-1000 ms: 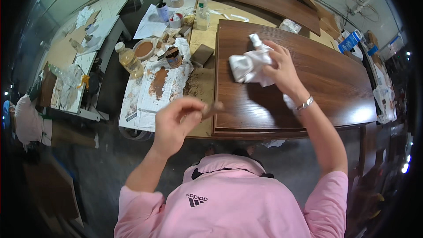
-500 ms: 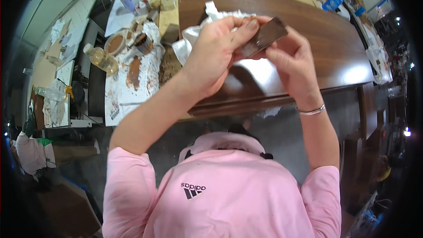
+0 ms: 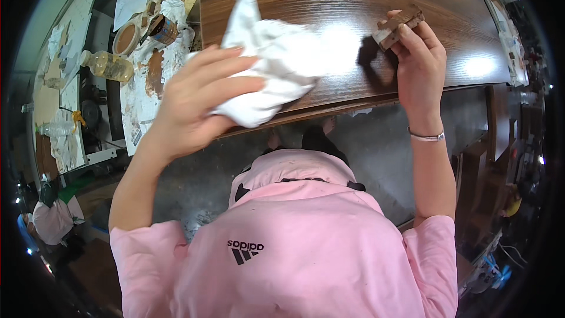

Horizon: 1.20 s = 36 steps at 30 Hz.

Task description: The person rubs a sanding block along the edges and surfaces of wooden furniture panels, occasionally wiping the wood with a white cloth.

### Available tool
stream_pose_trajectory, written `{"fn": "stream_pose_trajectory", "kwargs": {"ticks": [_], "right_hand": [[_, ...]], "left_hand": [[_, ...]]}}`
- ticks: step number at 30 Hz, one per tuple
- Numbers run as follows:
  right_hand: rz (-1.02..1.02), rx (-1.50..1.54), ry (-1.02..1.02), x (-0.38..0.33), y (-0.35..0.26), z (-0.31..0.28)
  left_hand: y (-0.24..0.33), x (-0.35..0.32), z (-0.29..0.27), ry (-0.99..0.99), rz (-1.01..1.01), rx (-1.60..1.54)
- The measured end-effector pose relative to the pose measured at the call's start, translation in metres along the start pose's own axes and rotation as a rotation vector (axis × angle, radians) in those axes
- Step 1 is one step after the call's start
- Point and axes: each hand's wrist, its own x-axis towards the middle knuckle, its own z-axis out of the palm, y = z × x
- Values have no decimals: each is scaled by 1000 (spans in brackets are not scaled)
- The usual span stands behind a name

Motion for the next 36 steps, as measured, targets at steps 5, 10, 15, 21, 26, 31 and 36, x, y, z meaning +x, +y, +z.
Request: {"fn": "stream_pose_trajectory", "kwargs": {"ticks": [5,10,15,21,26,31,36], "right_hand": [[-31,-5,50,-6,-6,12],[-17,-56,60,-11,-4,18],[-24,-57,68,-15,-8,18],[-25,-39,50,-14,-7,27],[-25,-50,89,-13,-7,14],[21,-47,44,-11,-6,16],[32,-66,55,-13,-9,16]], "left_hand": [[13,-39,0,295,-458,-487],[-39,-1,31,163,-136,-250],[-175,64,24,445,-311,-166],[-198,64,31,566,-433,-383],[-46,-16,60,483,-235,-350],[17,-61,47,348,-179,-396],[-79,6,45,520,-192,-305]]}}
